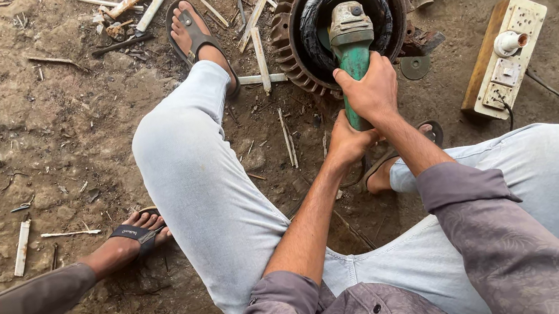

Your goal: The person uses an angle grinder to grind the surface of a motor part held by another person. They then change the grinding disc on the angle grinder and continue grinding a different motor component.

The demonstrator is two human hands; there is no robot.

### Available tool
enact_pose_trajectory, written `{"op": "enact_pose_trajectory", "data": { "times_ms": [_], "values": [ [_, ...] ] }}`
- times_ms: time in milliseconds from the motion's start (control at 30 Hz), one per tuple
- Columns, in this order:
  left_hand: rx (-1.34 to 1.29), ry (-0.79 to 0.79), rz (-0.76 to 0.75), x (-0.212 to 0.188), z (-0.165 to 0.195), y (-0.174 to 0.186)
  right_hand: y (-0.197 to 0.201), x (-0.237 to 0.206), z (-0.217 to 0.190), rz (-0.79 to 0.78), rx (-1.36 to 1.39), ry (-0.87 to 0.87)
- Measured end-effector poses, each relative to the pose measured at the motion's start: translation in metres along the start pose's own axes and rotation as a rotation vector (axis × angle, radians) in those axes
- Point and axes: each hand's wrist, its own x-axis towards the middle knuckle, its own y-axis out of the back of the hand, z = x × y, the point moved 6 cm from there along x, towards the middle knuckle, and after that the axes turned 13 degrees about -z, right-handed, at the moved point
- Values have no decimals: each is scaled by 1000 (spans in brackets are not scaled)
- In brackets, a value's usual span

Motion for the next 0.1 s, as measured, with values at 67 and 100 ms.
{"op": "enact_pose_trajectory", "data": {
  "times_ms": [67,100],
  "values": [
    [25,-13,11,0,1,1,-1,1,3,-4,7,-7],
    [38,-19,15,0,0,1,-1,1,4,-5,10,-12]
  ]
}}
